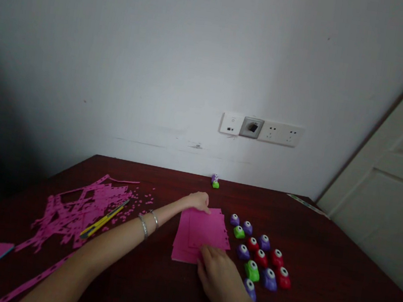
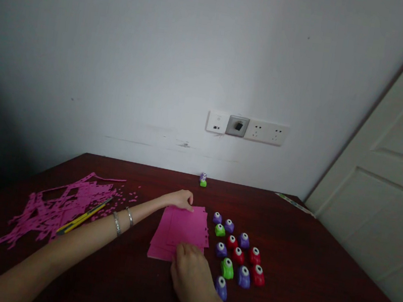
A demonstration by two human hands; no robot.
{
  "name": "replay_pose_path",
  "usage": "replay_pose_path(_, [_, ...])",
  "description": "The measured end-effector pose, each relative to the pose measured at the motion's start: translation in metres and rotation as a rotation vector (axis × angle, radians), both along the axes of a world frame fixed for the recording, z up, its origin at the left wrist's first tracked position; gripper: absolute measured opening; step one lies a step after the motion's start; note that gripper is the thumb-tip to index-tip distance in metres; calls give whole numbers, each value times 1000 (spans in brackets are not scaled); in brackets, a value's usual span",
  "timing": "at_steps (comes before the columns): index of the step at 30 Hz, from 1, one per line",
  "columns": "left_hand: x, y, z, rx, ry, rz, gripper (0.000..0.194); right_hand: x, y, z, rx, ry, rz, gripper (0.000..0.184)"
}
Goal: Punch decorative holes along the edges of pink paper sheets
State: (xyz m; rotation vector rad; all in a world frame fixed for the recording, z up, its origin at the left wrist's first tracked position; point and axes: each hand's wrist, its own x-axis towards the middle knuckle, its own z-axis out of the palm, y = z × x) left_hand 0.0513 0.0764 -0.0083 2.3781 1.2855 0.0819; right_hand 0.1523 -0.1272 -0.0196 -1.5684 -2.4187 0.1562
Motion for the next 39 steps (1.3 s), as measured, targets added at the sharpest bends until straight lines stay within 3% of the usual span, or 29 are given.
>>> replay_pose_path(6, [1, -2, 7, 1, -40, 38, 19, -1, -1, 4, 0, 1, -2, 22])
replay_pose_path(11, [-8, -1, 15, -13, -144, -21, 11, 2, 0, 5, -8, 41, 11, 20])
replay_pose_path(17, [-38, -5, 32, -137, -355, -59, 20, 22, 6, 17, 111, 283, 13, 23])
replay_pose_path(22, [-72, -16, 51, -295, -597, -16, 27, 56, 20, 37, 106, 474, -83, 17])
replay_pose_path(26, [-92, -23, 58, -317, -773, 63, 27, 76, 37, 37, 23, 630, -172, 17])
replay_pose_path(30, [-98, -25, 50, -368, -849, 120, 24, 74, 51, 25, -319, 949, -167, 33])
replay_pose_path(32, [-99, -25, 40, -429, -842, 148, 24, 71, 57, 21, -401, 1032, -153, 39])
replay_pose_path(36, [-100, -30, 18, -571, -804, 212, 24, 73, 75, 21, -337, 1033, -166, 33])
replay_pose_path(39, [-102, -38, 4, -629, -775, 246, 24, 81, 96, 22, -219, 858, -224, 27])
